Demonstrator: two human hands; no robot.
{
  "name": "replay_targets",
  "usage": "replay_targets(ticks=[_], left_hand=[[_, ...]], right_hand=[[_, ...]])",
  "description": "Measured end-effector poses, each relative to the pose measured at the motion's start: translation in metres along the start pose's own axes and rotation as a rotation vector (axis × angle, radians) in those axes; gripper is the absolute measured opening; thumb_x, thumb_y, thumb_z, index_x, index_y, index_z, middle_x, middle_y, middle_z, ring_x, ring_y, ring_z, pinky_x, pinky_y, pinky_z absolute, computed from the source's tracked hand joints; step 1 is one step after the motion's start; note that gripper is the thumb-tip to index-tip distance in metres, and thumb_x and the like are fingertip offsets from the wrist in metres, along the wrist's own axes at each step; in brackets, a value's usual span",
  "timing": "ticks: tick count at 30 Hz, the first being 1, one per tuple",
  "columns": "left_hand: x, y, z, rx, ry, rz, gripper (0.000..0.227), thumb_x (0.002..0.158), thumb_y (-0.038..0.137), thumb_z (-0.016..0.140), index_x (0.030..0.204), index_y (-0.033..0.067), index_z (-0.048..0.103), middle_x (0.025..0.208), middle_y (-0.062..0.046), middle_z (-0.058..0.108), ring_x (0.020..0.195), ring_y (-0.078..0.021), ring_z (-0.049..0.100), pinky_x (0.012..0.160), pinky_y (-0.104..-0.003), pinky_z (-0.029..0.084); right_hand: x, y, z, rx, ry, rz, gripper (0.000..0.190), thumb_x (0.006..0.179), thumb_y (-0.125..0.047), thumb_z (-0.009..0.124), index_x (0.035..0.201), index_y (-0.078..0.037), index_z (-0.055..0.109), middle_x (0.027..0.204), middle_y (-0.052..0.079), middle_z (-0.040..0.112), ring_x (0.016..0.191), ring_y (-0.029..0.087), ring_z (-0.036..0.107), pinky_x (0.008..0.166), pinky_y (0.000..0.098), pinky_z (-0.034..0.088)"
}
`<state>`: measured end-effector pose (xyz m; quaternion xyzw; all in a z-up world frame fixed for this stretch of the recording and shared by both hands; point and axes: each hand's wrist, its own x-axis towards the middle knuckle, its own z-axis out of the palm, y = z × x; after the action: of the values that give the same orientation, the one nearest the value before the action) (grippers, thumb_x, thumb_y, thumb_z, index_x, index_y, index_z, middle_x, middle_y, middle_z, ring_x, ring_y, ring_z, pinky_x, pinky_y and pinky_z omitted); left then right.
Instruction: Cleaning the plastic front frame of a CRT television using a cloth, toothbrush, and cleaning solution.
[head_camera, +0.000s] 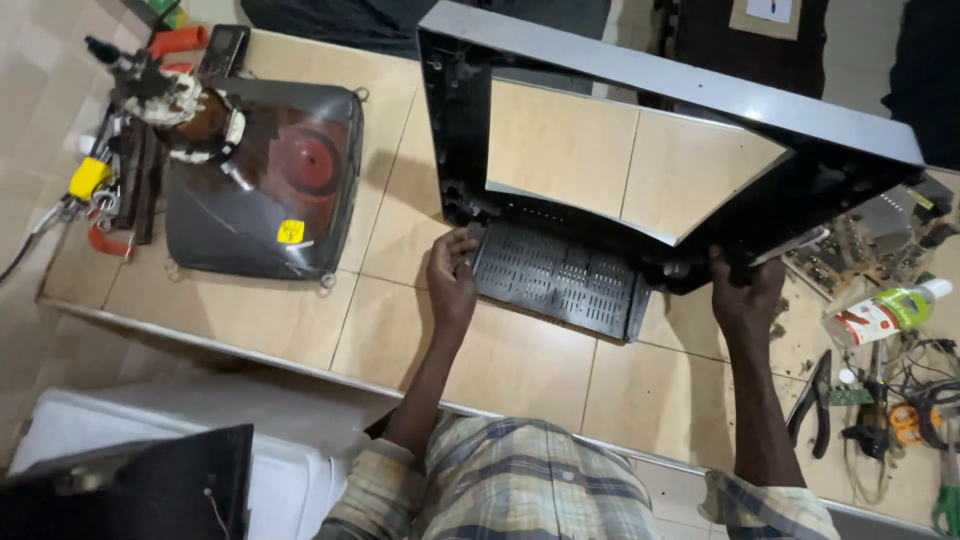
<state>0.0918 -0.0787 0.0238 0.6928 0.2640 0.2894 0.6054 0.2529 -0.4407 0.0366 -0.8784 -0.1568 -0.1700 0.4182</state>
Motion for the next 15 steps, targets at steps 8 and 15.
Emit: replay_targets(ticks=[8,15], left_hand=[[0.003,-0.041,0.01,0.646,-0.175,0.315,0.036,0.091,-0.002,0.052,0.124,0.0122,0.057,0.105,-0.004,0.055,0.109,-0.0252,0.052,0.105,-0.04,0.039],[-0.008,-0.02,0.009,0.861,-0.154,0.35,0.034,0.097,0.004,0.05,0.131,0.006,0.052,0.118,-0.014,0.049,0.117,-0.0343,0.047,0.097,-0.045,0.04]], right_hand=[[0.005,-0.005,-0.009,-0.051,0.001,-0.078,0.039,0.097,-0.009,0.087,0.121,0.003,0.059,0.1,0.022,0.064,0.093,0.04,0.067,0.075,0.0498,0.052],[-0.052,-0.009,-0.014,0.034,0.067,0.131,0.039,0.101,-0.008,0.081,0.127,0.005,0.056,0.103,0.018,0.056,0.098,0.032,0.059,0.092,0.0496,0.05]])
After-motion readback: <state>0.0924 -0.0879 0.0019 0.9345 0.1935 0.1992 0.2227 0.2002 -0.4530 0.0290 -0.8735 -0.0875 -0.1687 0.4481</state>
